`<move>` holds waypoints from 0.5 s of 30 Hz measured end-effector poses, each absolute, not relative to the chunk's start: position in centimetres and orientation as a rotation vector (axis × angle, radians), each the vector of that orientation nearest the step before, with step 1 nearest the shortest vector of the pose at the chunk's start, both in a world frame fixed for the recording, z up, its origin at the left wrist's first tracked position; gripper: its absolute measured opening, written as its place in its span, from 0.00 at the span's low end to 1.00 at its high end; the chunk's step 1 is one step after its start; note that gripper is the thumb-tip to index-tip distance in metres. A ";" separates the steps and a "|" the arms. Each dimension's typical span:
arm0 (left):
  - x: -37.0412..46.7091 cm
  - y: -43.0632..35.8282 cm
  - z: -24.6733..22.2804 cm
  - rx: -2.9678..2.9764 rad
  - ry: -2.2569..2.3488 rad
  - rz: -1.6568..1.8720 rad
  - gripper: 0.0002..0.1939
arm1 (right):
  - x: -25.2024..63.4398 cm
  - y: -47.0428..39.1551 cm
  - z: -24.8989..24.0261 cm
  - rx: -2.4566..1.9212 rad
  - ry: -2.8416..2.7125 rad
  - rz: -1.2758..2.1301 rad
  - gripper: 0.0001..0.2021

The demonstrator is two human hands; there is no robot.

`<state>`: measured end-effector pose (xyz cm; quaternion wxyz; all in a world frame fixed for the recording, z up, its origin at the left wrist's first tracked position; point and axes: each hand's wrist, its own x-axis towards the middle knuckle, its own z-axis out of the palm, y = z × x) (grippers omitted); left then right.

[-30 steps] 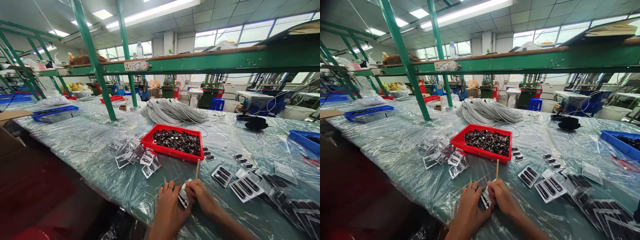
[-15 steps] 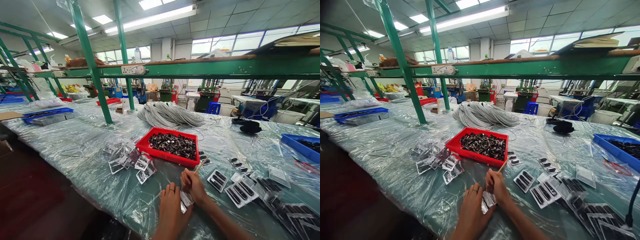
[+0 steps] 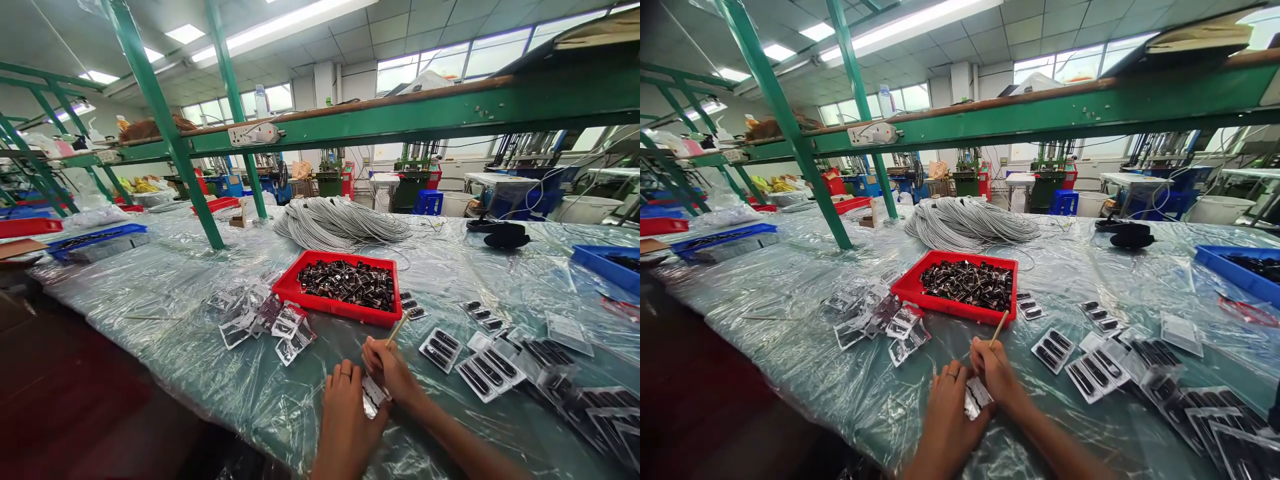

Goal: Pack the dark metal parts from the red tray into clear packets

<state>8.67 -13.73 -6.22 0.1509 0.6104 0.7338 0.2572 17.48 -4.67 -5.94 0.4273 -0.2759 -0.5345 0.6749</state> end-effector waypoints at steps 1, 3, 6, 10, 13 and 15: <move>8.6 -13.7 -6.2 1.760 2.100 0.745 0.21 | 17.6 -4.8 -5.7 -0.724 -1.356 1.693 0.27; 8.5 -13.8 -6.1 1.786 2.082 0.772 0.21 | 18.1 -5.3 -5.2 -0.788 -1.405 1.718 0.26; 8.4 -14.0 -5.8 1.823 2.068 0.828 0.19 | 19.3 -6.2 -4.6 -0.893 -1.470 1.779 0.24; 8.5 -13.9 -5.9 1.834 2.079 0.875 0.16 | 20.5 -6.7 -4.4 -0.893 -1.480 1.866 0.25; 8.6 -13.8 -6.9 1.791 2.096 0.876 0.19 | 20.4 -5.9 -4.5 -0.777 -1.463 1.928 0.27; 8.5 -13.7 -7.8 1.765 2.099 0.853 0.26 | 20.6 -4.9 -4.7 -0.758 -1.416 1.910 0.28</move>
